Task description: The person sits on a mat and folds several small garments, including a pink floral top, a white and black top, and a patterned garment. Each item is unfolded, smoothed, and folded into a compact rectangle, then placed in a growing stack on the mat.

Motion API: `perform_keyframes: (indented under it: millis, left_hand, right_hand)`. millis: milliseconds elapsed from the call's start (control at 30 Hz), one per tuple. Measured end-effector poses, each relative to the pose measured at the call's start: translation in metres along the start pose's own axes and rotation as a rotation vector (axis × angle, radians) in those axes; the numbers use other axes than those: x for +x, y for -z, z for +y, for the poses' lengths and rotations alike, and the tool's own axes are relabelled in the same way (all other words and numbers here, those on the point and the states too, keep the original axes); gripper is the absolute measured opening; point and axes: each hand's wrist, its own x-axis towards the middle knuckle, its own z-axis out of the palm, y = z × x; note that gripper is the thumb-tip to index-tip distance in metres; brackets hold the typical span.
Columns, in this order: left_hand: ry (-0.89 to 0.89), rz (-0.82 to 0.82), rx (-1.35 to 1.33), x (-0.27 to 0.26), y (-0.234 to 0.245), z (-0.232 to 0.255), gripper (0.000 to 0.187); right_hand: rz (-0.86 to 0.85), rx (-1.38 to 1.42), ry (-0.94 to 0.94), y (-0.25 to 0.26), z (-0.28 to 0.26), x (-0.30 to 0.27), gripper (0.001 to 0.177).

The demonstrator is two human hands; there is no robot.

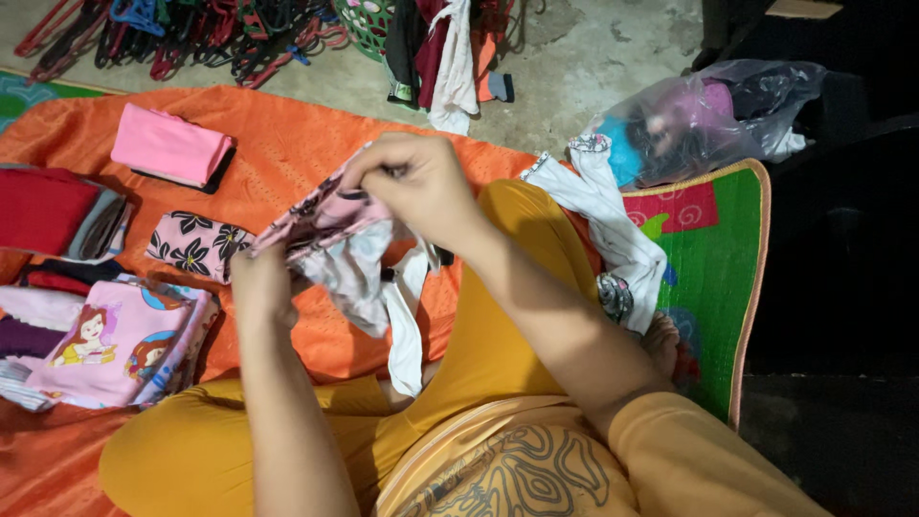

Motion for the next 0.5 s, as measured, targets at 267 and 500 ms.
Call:
perform_keyframes:
  millis: [267, 500]
  left_hand:
    - [0.092, -0.507, -1.165, -0.031, 0.017, 0.032, 0.034]
    - [-0.209, -0.668, -1.163, -0.046, -0.010, 0.025, 0.082]
  right_hand:
    - [0.061, -1.070, -0.193, 0.005, 0.084, 0.009, 0.027]
    - [-0.434, -1.130, -0.412, -0.038, 0.105, -0.030, 0.052]
